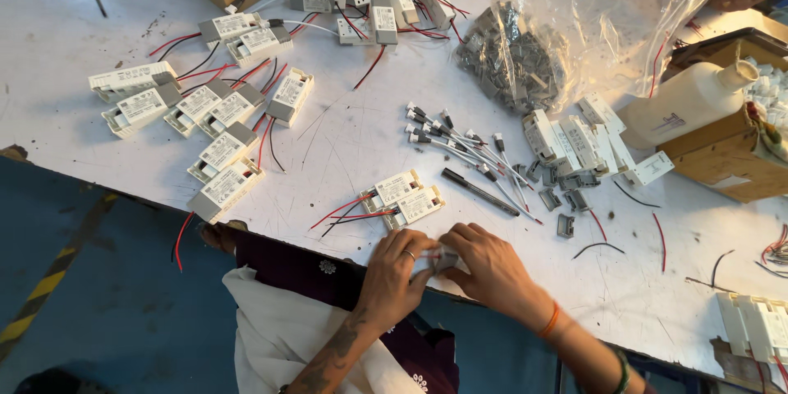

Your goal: The person assembles small white electronic modules by inserting gray plastic clips and attaching white connectors to red and black wires. The person handles the modules one at a time, places completed units on the table, and continues the process with additional components.

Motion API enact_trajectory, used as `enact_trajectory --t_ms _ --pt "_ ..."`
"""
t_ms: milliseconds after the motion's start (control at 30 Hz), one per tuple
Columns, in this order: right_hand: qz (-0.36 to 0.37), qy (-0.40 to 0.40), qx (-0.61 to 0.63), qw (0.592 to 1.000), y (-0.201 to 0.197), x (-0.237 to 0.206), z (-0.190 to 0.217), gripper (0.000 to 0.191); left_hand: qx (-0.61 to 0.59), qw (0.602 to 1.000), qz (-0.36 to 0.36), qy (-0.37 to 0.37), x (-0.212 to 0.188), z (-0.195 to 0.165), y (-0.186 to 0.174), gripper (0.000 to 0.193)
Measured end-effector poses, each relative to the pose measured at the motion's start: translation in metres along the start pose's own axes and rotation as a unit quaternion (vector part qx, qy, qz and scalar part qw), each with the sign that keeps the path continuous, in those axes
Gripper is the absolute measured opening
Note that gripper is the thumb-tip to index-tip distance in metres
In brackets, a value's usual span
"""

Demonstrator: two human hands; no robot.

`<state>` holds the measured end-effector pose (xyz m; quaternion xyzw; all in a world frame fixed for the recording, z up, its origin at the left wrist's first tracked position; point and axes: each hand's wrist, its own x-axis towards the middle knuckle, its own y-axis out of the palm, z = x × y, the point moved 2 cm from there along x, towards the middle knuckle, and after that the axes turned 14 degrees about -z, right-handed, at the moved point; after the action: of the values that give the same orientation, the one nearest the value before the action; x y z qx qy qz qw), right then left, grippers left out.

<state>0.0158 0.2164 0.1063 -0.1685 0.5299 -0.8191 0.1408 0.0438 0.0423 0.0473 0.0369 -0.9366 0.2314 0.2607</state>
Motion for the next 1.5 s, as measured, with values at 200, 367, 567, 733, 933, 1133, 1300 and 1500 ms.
enact_trajectory --t_ms 200,367,567,733,933,1133,1300,1500 --pt "-0.15 -0.036 0.066 0.986 0.015 -0.029 0.007 0.044 -0.043 0.995 0.09 -0.026 0.005 -0.004 -0.006 0.084" --pt "-0.189 -0.029 0.096 0.977 0.021 -0.034 0.003 0.042 -0.01 0.996 0.084 0.011 0.003 0.002 0.008 0.07" --pt "-0.215 0.001 0.095 0.972 0.03 -0.034 0.002 0.036 -0.03 0.998 0.061 0.01 -0.006 0.017 0.014 0.057" --pt "-0.158 -0.057 0.077 0.983 0.018 -0.029 0.0 0.037 -0.024 0.998 0.062 0.02 0.001 0.008 0.01 0.064" --pt "-0.165 -0.119 -0.011 0.979 0.008 -0.031 -0.009 0.029 -0.108 0.994 -0.014 0.025 0.002 -0.01 -0.027 0.063" --pt "-0.212 -0.068 0.037 0.974 -0.007 -0.011 -0.025 0.029 -0.133 0.976 -0.171 -0.018 -0.007 -0.008 -0.057 0.038" --pt "-0.176 0.005 0.123 0.977 -0.018 0.021 -0.026 0.034 -0.092 0.975 -0.186 -0.073 -0.016 0.002 -0.055 0.029" --pt "-0.181 0.175 0.447 0.859 -0.004 0.066 -0.029 0.035 -0.068 0.979 -0.164 -0.104 -0.017 0.003 -0.049 0.03"
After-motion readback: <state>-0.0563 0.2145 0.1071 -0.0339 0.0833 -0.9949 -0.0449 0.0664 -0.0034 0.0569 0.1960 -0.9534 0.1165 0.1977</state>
